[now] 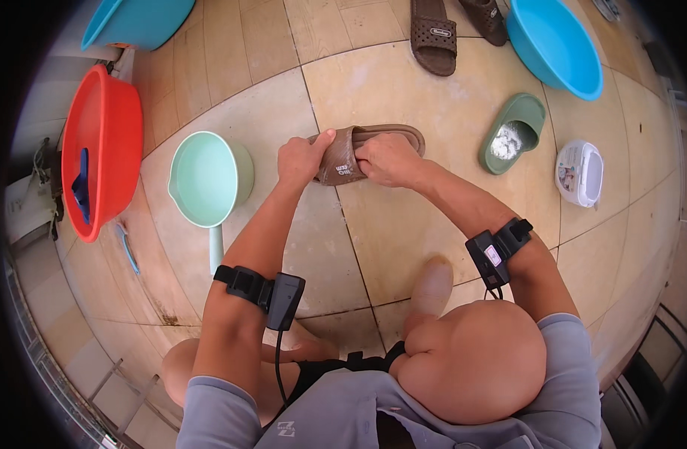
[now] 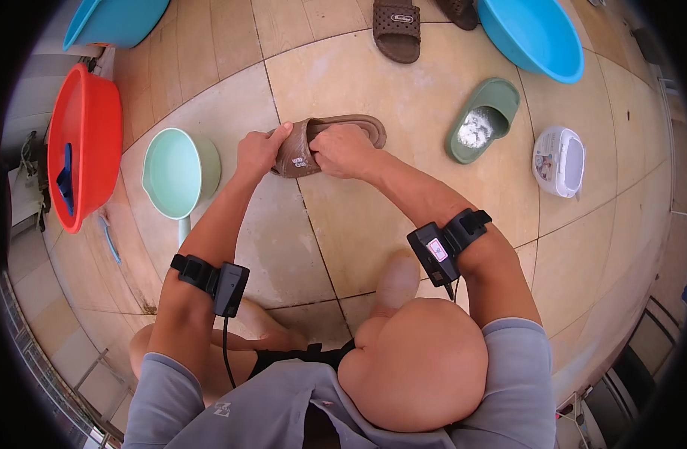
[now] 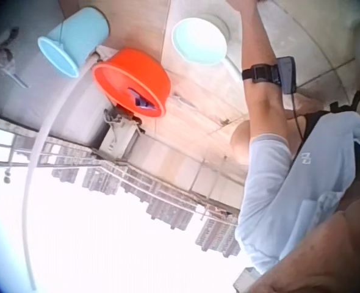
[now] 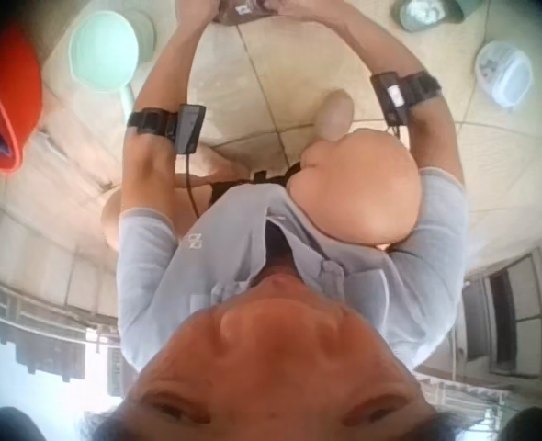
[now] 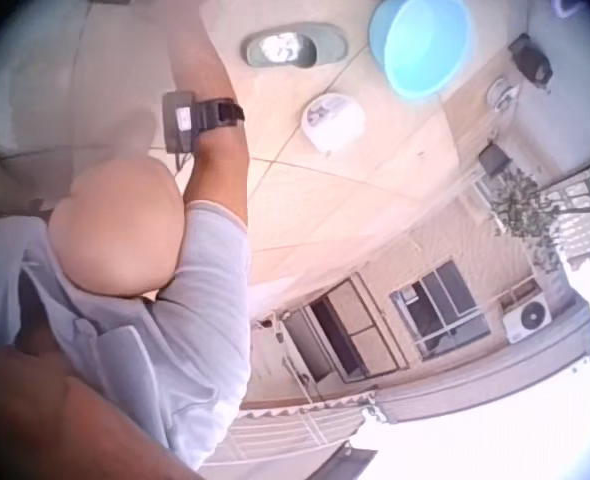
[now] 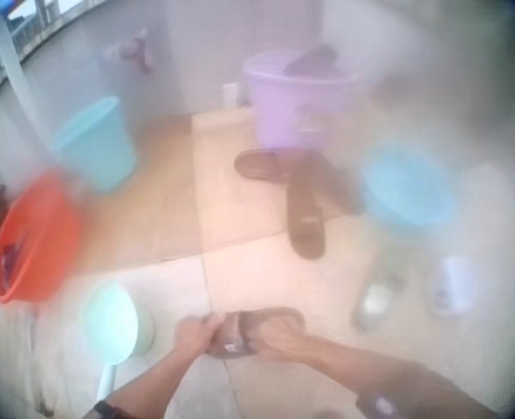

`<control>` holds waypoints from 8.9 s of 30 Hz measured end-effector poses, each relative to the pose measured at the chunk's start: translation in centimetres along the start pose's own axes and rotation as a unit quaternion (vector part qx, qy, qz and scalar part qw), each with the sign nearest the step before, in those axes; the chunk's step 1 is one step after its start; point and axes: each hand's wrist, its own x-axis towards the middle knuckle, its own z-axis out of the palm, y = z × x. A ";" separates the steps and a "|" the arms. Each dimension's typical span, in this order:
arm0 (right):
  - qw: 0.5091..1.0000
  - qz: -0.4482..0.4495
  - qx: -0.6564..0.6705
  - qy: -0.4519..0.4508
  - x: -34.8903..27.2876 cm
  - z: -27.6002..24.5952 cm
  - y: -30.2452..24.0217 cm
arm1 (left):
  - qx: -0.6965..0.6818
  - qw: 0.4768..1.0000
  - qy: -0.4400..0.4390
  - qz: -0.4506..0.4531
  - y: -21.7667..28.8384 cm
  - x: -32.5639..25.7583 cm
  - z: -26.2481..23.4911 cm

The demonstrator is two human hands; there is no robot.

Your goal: Cleaning a pair of sandals using a brush and water.

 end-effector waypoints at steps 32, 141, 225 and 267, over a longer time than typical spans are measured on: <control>0.909 0.285 0.213 0.217 -12.5 2.6 4.9 | 0.023 0.996 0.055 0.066 0.0 -0.7 1.6; 0.935 0.175 0.229 0.205 -3.3 2.8 -1.3 | -0.689 0.688 -0.164 -0.159 -0.8 -8.8 3.1; 0.862 0.208 0.461 -0.040 22.5 5.0 -32.1 | -0.703 0.704 0.103 -0.021 -41.5 -15.4 -20.4; 0.710 0.299 0.635 -0.059 24.0 9.6 -23.9 | -0.881 0.448 0.056 0.140 -39.8 -14.2 -19.5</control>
